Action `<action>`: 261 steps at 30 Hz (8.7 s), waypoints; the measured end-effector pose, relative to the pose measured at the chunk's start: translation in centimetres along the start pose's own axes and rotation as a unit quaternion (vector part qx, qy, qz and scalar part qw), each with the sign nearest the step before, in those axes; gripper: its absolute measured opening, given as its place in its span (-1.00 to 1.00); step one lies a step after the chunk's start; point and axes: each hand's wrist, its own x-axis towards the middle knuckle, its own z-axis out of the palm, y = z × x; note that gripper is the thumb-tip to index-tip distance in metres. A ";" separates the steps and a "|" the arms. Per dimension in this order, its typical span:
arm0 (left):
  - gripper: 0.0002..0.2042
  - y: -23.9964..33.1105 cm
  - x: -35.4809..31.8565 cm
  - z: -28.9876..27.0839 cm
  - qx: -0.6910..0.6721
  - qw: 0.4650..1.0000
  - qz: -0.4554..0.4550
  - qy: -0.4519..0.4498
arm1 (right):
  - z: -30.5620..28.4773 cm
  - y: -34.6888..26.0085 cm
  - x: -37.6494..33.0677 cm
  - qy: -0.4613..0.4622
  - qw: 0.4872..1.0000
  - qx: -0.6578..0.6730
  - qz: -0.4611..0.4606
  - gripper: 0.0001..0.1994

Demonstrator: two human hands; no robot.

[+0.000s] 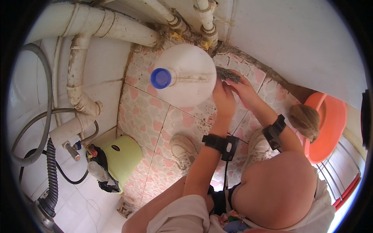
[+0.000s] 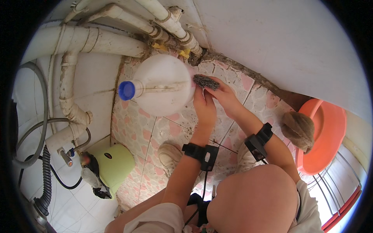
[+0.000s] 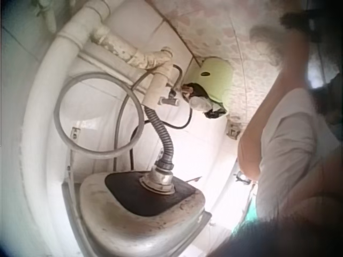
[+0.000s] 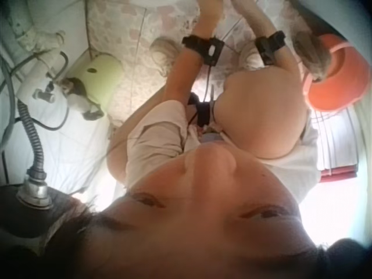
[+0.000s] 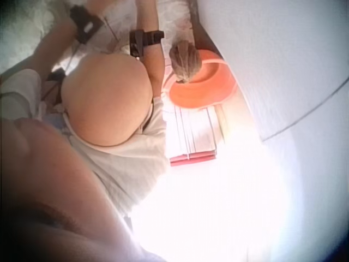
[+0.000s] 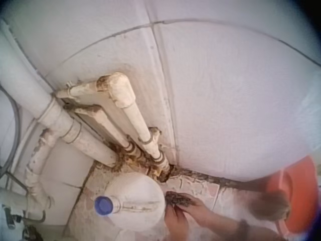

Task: The person scrubs the wall and floor junction near plumbing pipes using a steel wool pad. They repeatedly rub the same area with both hands, occasionally adjusting their grip and position while remaining crouched.

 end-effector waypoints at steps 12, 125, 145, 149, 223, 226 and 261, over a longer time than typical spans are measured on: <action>-0.54 0.0 3.9 -4.2 -0.053 0.995 -0.077 0.043 | 1.9 1.1 0.7 -0.051 0.997 0.047 0.026 -0.58; -0.82 14.4 5.3 7.9 -0.142 0.978 -0.076 -0.131 | -5.6 -7.8 -5.4 0.224 0.953 0.049 -0.200 -0.69; -0.78 16.6 1.3 10.7 -0.256 0.945 -0.144 -0.144 | -7.1 -8.6 -9.3 0.326 0.903 0.084 -0.267 -0.72; -0.78 16.3 1.3 10.9 -0.216 0.960 -0.107 -0.142 | -7.4 -8.5 -9.3 0.351 0.911 0.059 -0.208 -0.72; -0.82 15.9 -1.3 14.2 -0.282 0.903 -0.223 -0.235 | -11.7 -6.7 -11.2 0.396 0.882 0.079 -0.242 -0.77; -0.82 15.8 -1.2 14.1 -0.280 0.907 -0.213 -0.229 | -11.7 -6.4 -11.0 0.384 0.881 0.072 -0.266 -0.78; -0.63 9.2 1.5 10.0 -0.012 0.893 -0.083 -0.443 | -14.3 -2.9 -7.3 0.429 0.888 0.073 -0.147 -0.76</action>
